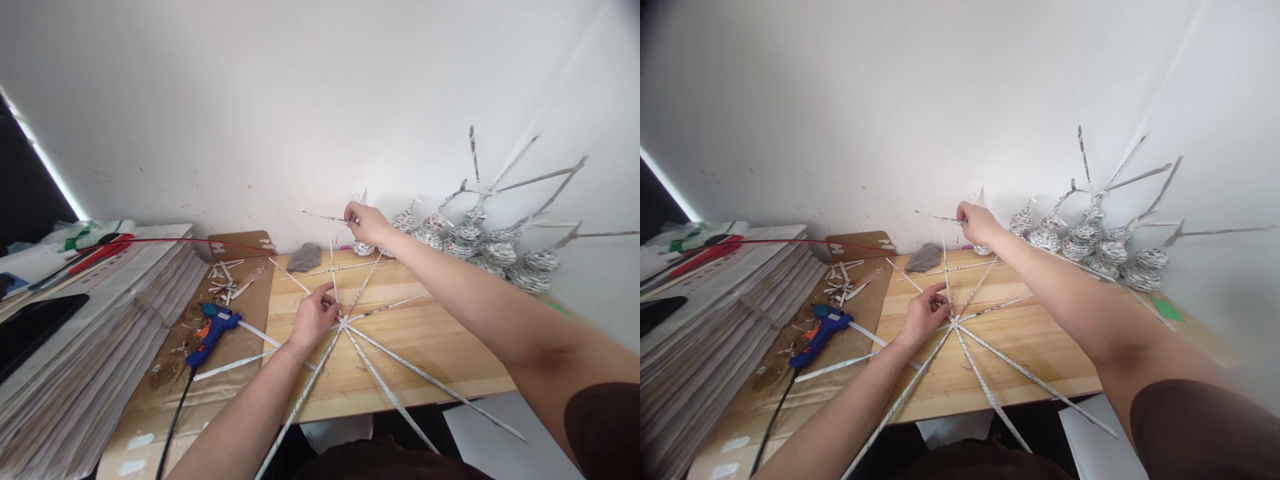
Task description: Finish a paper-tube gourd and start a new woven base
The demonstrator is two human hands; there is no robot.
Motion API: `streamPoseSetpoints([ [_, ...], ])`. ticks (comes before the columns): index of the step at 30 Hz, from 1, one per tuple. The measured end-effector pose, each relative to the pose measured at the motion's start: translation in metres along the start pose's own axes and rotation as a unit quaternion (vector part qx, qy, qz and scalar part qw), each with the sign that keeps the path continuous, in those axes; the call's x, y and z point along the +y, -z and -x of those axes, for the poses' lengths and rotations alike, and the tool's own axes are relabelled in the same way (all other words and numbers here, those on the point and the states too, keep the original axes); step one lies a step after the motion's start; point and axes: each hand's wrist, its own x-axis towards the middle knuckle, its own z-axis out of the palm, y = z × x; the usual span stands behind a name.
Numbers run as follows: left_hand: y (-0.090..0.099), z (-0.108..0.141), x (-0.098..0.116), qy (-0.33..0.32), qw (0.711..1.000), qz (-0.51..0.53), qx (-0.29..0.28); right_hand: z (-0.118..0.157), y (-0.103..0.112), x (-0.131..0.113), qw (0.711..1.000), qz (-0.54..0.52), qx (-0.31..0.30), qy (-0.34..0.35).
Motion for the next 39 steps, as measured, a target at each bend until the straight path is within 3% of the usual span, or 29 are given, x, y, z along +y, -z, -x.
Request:
streamPoseSetpoints([
  [4,0.001,0.000,0.000,-0.003,1.000,-0.008,0.010,0.017,0.002,-0.002,0.998,0.001,-0.053,0.015],
  [11,0.006,0.001,0.009,0.019,1.000,-0.012,-0.005,0.079,-0.012,0.002,0.985,-0.023,-0.167,0.039],
  [16,0.010,0.011,0.022,0.055,0.991,-0.118,0.032,0.109,-0.029,0.010,0.974,-0.043,-0.217,0.046],
  [27,0.011,0.020,0.028,0.008,0.967,-0.255,0.022,0.127,-0.031,0.024,0.964,-0.086,-0.251,0.029],
  [34,0.011,0.022,0.027,-0.014,0.956,-0.292,0.038,0.130,-0.019,0.027,0.961,-0.033,-0.271,0.040],
  [39,0.012,0.021,0.028,-0.014,0.958,-0.285,0.016,0.133,-0.024,0.028,0.968,-0.006,-0.251,0.025],
])
